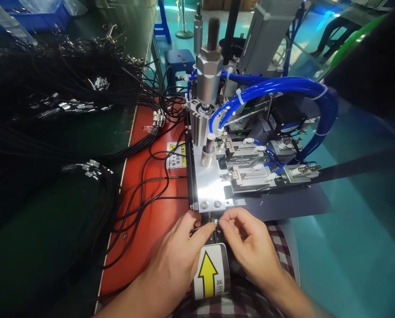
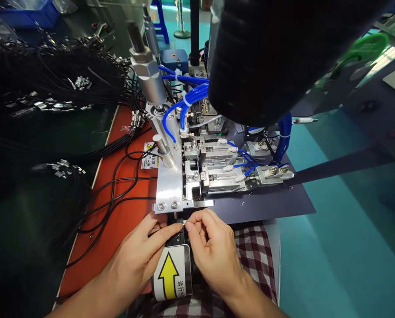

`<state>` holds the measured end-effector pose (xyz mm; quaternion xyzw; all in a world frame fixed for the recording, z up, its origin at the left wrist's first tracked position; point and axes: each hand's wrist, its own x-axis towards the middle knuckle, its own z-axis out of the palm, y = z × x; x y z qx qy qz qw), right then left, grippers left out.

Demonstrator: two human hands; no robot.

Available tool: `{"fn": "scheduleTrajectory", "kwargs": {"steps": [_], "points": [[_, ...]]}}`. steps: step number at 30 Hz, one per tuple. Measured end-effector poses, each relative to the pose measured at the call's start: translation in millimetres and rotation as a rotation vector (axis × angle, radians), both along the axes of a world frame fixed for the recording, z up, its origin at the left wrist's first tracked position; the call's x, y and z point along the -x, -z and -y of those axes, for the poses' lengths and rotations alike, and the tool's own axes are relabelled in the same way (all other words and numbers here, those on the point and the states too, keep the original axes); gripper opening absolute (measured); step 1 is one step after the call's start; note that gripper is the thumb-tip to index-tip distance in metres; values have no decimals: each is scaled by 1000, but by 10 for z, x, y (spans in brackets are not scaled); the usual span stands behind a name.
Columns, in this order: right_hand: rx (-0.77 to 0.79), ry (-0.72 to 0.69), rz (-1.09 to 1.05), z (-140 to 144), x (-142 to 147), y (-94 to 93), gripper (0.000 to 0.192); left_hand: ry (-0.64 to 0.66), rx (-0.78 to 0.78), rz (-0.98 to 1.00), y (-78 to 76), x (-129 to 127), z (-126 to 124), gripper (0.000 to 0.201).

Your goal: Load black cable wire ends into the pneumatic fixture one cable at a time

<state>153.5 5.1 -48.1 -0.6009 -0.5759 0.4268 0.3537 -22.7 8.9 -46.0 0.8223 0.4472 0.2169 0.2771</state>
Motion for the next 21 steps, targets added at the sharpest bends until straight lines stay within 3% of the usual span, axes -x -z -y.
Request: {"fn": "scheduleTrajectory", "kwargs": {"steps": [7,14,21], "points": [[47,17,-5,31,-20,66,17,17,42,-7,7,13,5,38],[266,63,-248,30,-1,87,24,2,13,3,29,6,19,40],[333,106,-358,8,16,79,30,-2,-42,-2,29,7,-1,38]]}}
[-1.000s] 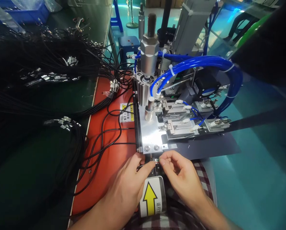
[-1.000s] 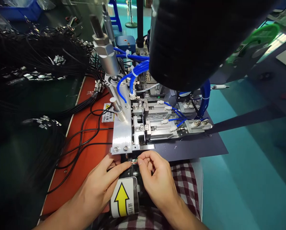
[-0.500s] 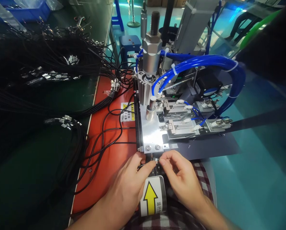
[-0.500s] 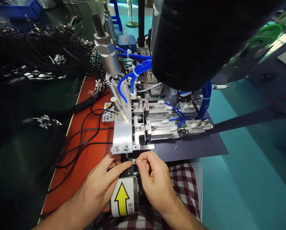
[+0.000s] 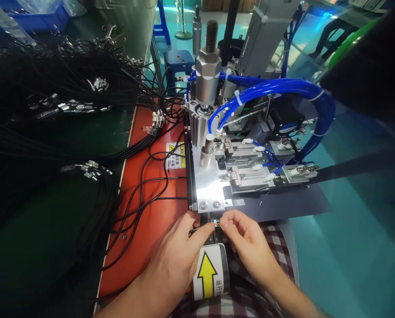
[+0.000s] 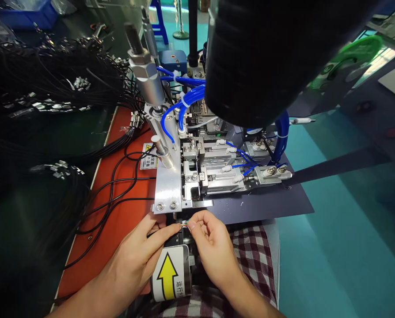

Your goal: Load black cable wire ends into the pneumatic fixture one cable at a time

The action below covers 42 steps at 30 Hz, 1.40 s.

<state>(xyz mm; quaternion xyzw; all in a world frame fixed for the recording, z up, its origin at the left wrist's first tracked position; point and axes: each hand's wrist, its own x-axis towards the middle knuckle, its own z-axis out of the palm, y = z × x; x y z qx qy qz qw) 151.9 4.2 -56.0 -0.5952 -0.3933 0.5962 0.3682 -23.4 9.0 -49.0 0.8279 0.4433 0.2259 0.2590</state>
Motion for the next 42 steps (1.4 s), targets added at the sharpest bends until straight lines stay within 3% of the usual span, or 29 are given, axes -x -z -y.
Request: {"fn": "scheduleTrajectory", "kwargs": {"steps": [15,27,42], "points": [[-63,-1,-16,20,-5,47,24,29,-11,13,-28,6,-29,39],[-260,-70,179,61,-13,96,18,-20,-114,33,120,46,28,41],[-229,-74,229,20,2,105,22,18,-115,50,83,42,-7,39]]}}
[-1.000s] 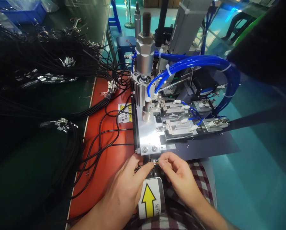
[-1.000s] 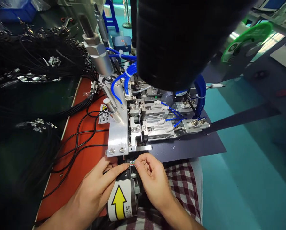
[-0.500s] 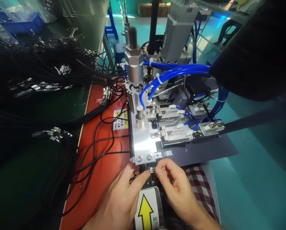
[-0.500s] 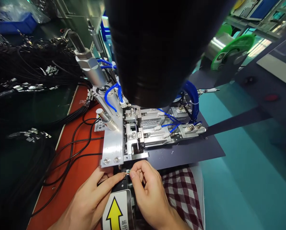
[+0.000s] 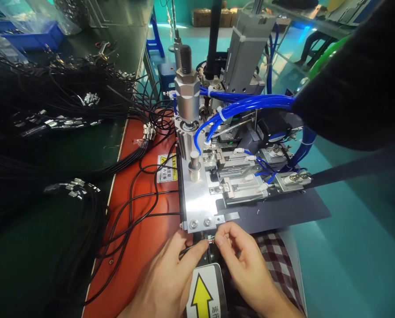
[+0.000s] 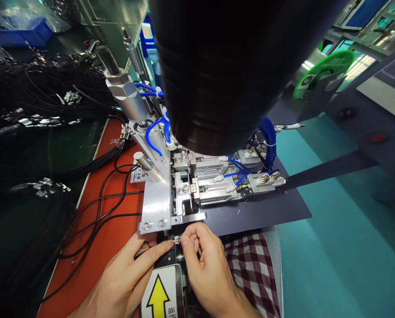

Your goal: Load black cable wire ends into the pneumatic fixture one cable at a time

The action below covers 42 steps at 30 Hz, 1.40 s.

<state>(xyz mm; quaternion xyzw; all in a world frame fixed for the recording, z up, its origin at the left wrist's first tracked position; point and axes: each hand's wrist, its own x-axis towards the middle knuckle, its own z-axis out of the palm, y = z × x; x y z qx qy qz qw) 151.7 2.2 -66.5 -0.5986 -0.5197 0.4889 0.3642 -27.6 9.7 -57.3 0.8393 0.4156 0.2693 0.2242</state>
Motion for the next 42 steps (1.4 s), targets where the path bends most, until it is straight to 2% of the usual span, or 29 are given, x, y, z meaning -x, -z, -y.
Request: {"fn": "scheduleTrajectory", "kwargs": {"steps": [6,10,12,17,24,28,35,42], "points": [[31,14,55,-8,12,-38,22,13,39,20,-30,-9,-16,38],[-43,3,218,-19,28,-121,18,4,10,13,-32,-15,-14,38],[-16,-6,241,-33,29,-154,20,3,5,8,-27,-18,-15,37],[194,-14,30,-74,-22,-120,23,-6,-14,19,-12,-14,-10,36],[323,60,-190,-109,-84,-63,27,-23,-4,17,20,-14,5,42],[295,40,-216,-112,-59,-98,31,-29,-6,12,8,-19,2,41],[139,89,-21,-73,-30,-94,22,-2,15,10,-11,-7,-5,42],[138,85,-126,-83,-39,-124,21,-21,17,13,-10,-25,-4,40]]}}
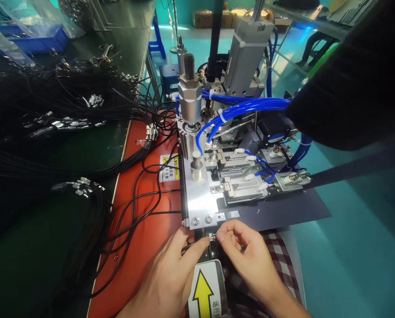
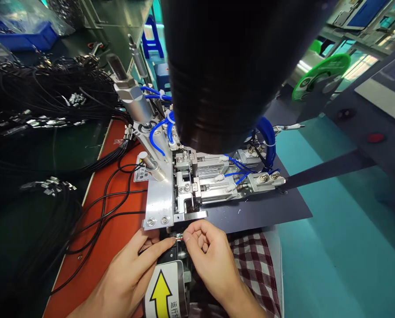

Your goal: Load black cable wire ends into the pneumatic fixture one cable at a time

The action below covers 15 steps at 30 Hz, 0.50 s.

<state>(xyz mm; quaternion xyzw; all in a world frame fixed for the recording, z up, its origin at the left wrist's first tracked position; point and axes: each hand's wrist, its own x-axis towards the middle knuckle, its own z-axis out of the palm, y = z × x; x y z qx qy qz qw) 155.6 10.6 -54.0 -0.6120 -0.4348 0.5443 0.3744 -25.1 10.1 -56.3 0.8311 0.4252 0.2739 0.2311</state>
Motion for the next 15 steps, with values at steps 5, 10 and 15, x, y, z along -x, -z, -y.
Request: {"fn": "scheduleTrajectory", "kwargs": {"steps": [5,10,15], "points": [[99,-10,-159,-66,-14,-26,29,-9,-12,0,-2,-3,10,40],[128,13,-241,-89,10,-37,37,-6,19,-14,22,20,26,45],[142,20,-294,-66,14,-18,33,7,24,-15,10,25,24,43]]}}
